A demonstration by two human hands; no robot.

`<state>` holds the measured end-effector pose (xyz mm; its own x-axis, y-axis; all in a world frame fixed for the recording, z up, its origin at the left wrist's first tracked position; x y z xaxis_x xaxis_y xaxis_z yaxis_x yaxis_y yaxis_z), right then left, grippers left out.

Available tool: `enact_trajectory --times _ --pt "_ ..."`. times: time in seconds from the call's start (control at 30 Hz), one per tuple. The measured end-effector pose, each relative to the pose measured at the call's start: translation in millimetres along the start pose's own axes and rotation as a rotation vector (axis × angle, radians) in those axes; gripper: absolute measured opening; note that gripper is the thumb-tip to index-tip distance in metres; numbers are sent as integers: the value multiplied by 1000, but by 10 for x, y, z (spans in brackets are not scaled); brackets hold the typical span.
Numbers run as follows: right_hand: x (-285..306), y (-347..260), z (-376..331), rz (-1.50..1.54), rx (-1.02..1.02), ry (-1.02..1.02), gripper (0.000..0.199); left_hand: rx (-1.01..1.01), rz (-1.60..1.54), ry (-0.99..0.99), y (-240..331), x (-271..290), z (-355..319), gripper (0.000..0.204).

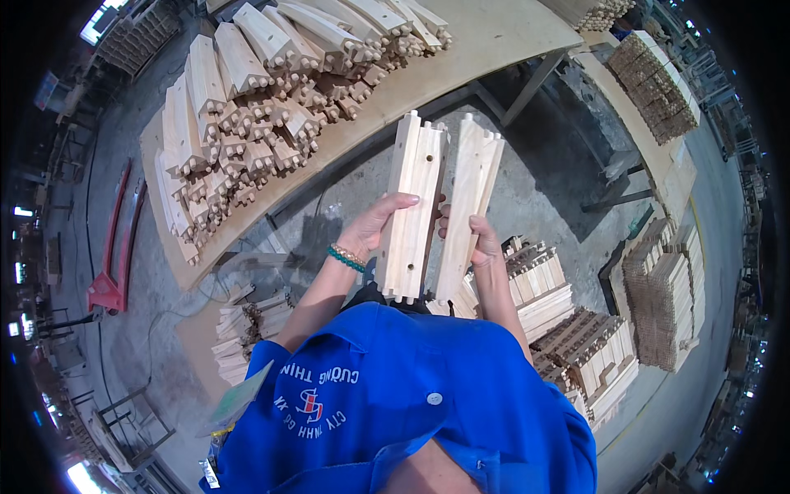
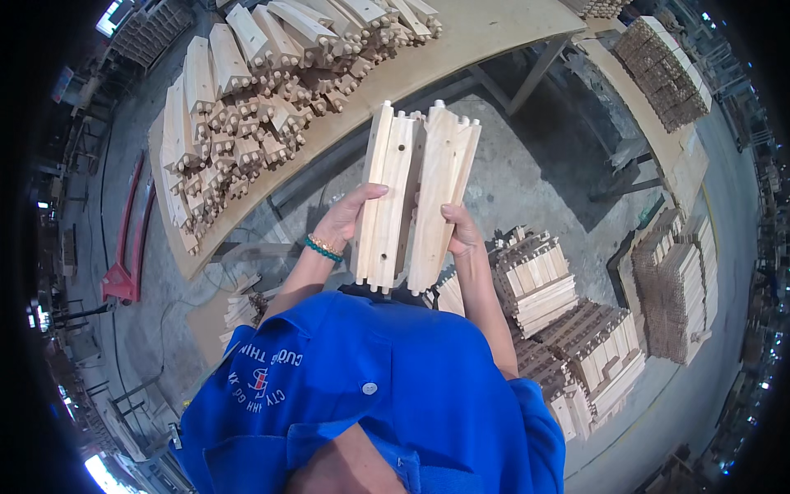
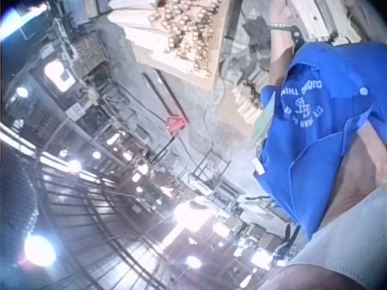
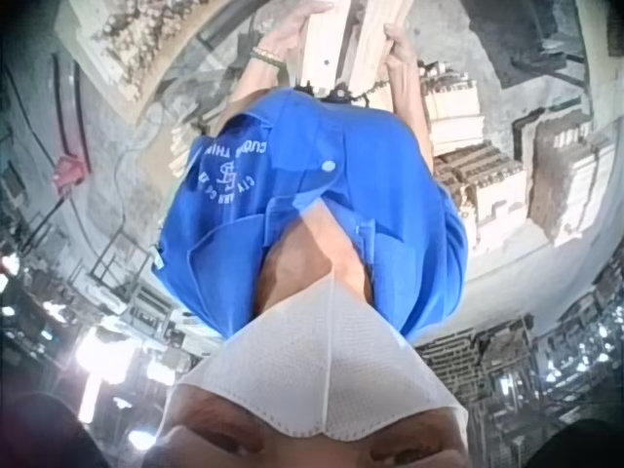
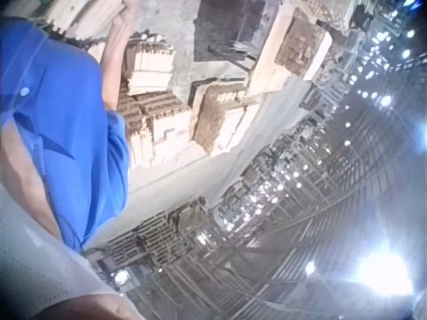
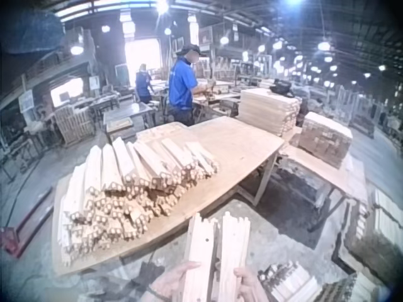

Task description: The person repeatedly picks up small wooden parts from a table and stacks them into neat piles. The person moves between different stacks, aligning and organizing the parts by hand throughout the clip.

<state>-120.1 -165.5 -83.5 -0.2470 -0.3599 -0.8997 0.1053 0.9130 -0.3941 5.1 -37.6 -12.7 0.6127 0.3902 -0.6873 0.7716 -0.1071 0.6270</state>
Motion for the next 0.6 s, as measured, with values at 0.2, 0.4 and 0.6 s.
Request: enact_trajectory --times 0.2,0.4,0.6 --pt "-363 -224 -216 51 89 -51 92 -44 -269 -154 92 -166 -140 90" --pt "-365 -165 -177 170 106 -68 91 -71 -313 -106 137 -108 -131 81" --pt "-359 -3 -101 396 37 -149 85 50 -377 68 -21 117 39 48"
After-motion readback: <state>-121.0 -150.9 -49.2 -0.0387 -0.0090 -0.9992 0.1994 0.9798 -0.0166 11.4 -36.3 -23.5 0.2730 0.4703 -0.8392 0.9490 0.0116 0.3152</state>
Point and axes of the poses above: each hand's wrist, its own z-axis towards the middle knuckle, its own x-axis out of the back of the hand, y = z × x, the point moved 4 cm from there along z, towards the middle knuckle, and after that the axes turned 4 degrees about y, right-handed, at the moved point
